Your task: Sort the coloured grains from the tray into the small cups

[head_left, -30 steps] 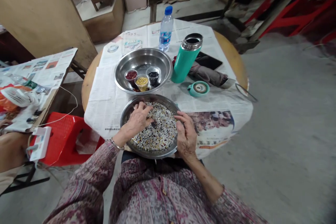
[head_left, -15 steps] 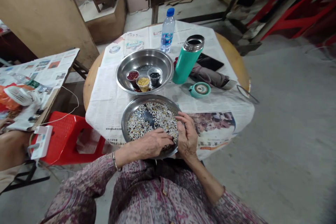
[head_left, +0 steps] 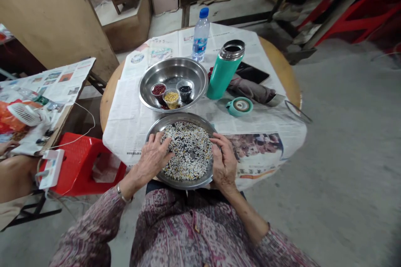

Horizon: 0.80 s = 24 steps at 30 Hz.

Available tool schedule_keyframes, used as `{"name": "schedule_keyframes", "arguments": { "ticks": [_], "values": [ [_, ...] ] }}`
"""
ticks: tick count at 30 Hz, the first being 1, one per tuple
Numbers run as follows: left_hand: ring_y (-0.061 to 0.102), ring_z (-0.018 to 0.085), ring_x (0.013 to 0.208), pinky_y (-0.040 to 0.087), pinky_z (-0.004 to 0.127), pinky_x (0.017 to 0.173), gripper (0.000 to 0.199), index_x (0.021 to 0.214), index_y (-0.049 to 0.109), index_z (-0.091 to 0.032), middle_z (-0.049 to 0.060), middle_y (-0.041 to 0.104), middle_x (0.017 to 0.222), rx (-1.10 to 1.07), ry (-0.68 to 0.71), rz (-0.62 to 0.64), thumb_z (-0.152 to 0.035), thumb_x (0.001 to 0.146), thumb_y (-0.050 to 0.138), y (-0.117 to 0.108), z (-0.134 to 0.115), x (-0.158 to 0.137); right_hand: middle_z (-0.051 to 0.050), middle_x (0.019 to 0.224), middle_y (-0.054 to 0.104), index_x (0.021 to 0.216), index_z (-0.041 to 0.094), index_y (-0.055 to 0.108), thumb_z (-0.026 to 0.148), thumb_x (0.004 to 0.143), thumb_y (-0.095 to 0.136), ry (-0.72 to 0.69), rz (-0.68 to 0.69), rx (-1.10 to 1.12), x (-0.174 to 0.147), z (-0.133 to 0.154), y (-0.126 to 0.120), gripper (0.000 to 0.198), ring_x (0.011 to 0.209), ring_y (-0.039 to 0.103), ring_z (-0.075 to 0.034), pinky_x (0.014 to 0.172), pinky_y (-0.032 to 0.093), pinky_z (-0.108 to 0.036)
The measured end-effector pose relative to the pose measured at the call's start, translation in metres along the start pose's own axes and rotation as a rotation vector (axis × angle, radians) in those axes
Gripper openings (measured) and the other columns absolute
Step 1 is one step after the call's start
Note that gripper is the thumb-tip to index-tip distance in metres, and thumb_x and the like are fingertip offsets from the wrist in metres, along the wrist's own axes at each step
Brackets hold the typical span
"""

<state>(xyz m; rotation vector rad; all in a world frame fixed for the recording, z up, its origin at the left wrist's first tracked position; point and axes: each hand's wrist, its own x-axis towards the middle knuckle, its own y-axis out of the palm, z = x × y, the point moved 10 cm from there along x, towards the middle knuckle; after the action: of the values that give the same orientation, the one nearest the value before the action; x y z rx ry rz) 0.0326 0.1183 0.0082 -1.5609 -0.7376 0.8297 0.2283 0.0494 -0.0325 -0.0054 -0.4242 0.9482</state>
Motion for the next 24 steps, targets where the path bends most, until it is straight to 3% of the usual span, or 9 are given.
{"name": "schedule_keyframes", "arguments": {
  "ticks": [2, 3, 6, 8, 13, 18, 20, 22, 24],
  "values": [
    [0.046, 0.033, 0.117, 0.054, 0.047, 0.089, 0.056, 0.132, 0.05, -0.024, 0.013, 0.044, 0.135, -0.07, 0.017, 0.046, -0.041, 0.083, 0.073, 0.007, -0.006, -0.016, -0.01, 0.125, 0.064, 0.103, 0.021, 0.065, 0.031, 0.096, 0.046, 0.003, 0.003, -0.006, 0.0, 0.0, 0.0, 0.022, 0.121, 0.056, -0.024, 0.108, 0.04, -0.048],
    [0.047, 0.032, 0.117, 0.054, 0.046, 0.09, 0.058, 0.133, 0.049, -0.025, 0.012, 0.045, 0.134, -0.117, 0.045, 0.07, -0.039, 0.082, 0.074, 0.013, -0.013, -0.021, -0.01, 0.125, 0.064, 0.103, 0.021, 0.065, 0.031, 0.096, 0.046, 0.003, 0.003, -0.009, 0.0, 0.0, 0.0, 0.022, 0.121, 0.056, -0.024, 0.108, 0.04, -0.048],
    [0.055, 0.023, 0.105, 0.054, 0.038, 0.089, 0.029, 0.121, 0.057, -0.022, 0.008, 0.053, 0.119, -0.266, 0.136, 0.109, -0.019, 0.092, 0.059, 0.028, -0.037, -0.021, -0.01, 0.125, 0.063, 0.103, 0.021, 0.065, 0.032, 0.096, 0.047, -0.003, 0.003, -0.013, 0.0, 0.0, 0.0, 0.022, 0.121, 0.056, -0.023, 0.108, 0.04, -0.048],
    [0.059, 0.017, 0.092, 0.054, 0.034, 0.087, 0.022, 0.109, 0.062, -0.018, 0.006, 0.058, 0.106, -0.343, 0.173, 0.096, -0.01, 0.094, 0.048, 0.035, -0.049, -0.006, -0.01, 0.125, 0.064, 0.103, 0.021, 0.065, 0.031, 0.096, 0.047, -0.007, 0.002, -0.012, -0.001, 0.0, 0.0, 0.022, 0.121, 0.056, -0.023, 0.108, 0.04, -0.048],
    [0.065, 0.018, 0.095, 0.052, 0.036, 0.094, 0.018, 0.099, 0.068, -0.016, 0.006, 0.069, 0.095, -0.491, 0.238, -0.127, -0.009, 0.093, 0.052, 0.017, -0.057, 0.048, -0.01, 0.125, 0.064, 0.102, 0.02, 0.064, 0.031, 0.096, 0.047, -0.003, 0.002, -0.015, -0.001, 0.0, 0.0, 0.021, 0.121, 0.057, -0.023, 0.108, 0.04, -0.048],
    [0.062, 0.019, 0.11, 0.048, 0.04, 0.104, 0.023, 0.115, 0.064, -0.019, 0.006, 0.069, 0.115, -0.412, 0.212, -0.255, -0.015, 0.094, 0.056, -0.005, -0.041, 0.066, -0.011, 0.125, 0.063, 0.103, 0.02, 0.064, 0.03, 0.096, 0.047, -0.004, 0.011, -0.01, 0.0, 0.001, 0.001, 0.021, 0.122, 0.056, -0.023, 0.109, 0.039, -0.049],
    [0.055, 0.024, 0.122, 0.045, 0.046, 0.107, 0.031, 0.121, 0.062, -0.021, 0.008, 0.062, 0.129, -0.295, 0.142, -0.218, -0.025, 0.091, 0.064, -0.003, -0.033, 0.063, -0.011, 0.125, 0.063, 0.103, 0.021, 0.064, 0.031, 0.096, 0.047, -0.005, 0.013, -0.006, 0.0, 0.001, 0.001, 0.021, 0.122, 0.056, -0.023, 0.109, 0.039, -0.049],
    [0.047, 0.032, 0.128, 0.045, 0.052, 0.105, 0.053, 0.129, 0.058, -0.021, 0.011, 0.052, 0.14, -0.206, 0.084, -0.148, -0.039, 0.081, 0.075, 0.004, -0.032, 0.058, -0.011, 0.125, 0.063, 0.103, 0.021, 0.064, 0.031, 0.095, 0.047, -0.007, 0.011, -0.003, 0.0, 0.001, 0.0, 0.021, 0.122, 0.056, -0.024, 0.109, 0.039, -0.049],
    [0.045, 0.036, 0.128, 0.046, 0.053, 0.103, 0.066, 0.133, 0.055, -0.022, 0.012, 0.048, 0.141, -0.181, 0.095, -0.085, -0.044, 0.076, 0.079, 0.013, -0.04, 0.053, -0.011, 0.125, 0.063, 0.103, 0.021, 0.064, 0.031, 0.095, 0.047, -0.007, 0.013, -0.003, 0.0, 0.0, 0.0, 0.021, 0.122, 0.056, -0.024, 0.109, 0.039, -0.049]
  ]
}}
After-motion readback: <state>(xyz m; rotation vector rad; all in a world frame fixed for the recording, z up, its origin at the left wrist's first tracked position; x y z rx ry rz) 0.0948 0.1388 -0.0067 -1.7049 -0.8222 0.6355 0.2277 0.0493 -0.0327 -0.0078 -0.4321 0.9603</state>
